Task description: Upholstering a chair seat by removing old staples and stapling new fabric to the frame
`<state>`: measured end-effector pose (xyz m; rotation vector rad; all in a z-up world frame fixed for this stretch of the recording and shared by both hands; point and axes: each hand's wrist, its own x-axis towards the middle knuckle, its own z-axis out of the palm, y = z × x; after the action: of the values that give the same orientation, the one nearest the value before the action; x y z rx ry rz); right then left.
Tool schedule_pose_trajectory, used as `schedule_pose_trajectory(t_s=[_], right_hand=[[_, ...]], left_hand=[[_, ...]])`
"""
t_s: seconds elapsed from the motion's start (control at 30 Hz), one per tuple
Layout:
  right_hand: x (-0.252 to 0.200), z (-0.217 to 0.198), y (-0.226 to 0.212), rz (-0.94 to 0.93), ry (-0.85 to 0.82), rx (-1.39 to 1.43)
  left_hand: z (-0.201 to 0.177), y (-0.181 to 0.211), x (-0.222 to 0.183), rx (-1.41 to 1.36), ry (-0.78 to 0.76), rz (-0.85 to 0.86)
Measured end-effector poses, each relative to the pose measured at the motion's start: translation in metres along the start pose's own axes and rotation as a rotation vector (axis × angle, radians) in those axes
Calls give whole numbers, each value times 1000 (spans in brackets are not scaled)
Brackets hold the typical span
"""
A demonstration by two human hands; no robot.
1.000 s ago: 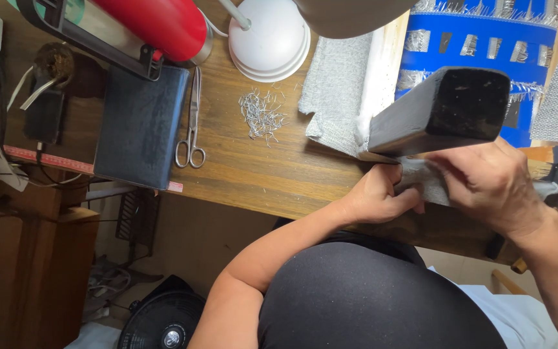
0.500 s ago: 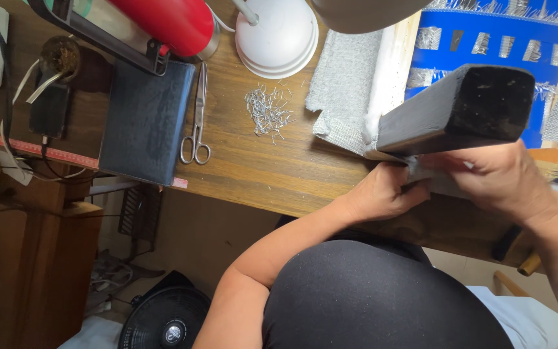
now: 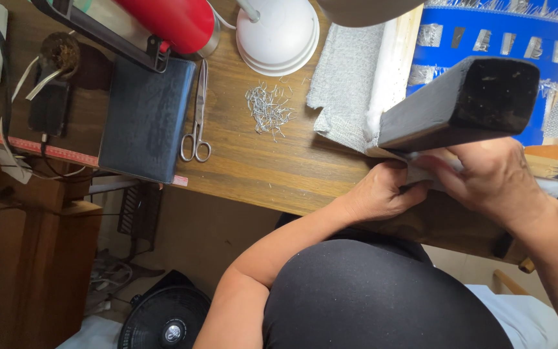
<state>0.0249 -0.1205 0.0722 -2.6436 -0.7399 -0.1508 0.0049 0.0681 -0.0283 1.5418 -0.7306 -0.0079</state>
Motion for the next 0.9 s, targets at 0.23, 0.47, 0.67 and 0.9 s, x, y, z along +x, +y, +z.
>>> schedule_pose_trajectory(t_s=[0.23, 0.47, 0.67, 0.9], right_hand=[[-3, 10, 19, 261, -45, 254], [4, -31, 11, -269, 243, 64], [-50, -65, -36, -384, 199, 177], [-77, -66, -20, -345, 223, -118]], left_hand=[[-10, 24, 9, -12, 7, -6], [6, 37, 10, -84, 42, -441], [10, 57, 25, -339, -42, -864], [11, 50, 22, -121, -75, -834]])
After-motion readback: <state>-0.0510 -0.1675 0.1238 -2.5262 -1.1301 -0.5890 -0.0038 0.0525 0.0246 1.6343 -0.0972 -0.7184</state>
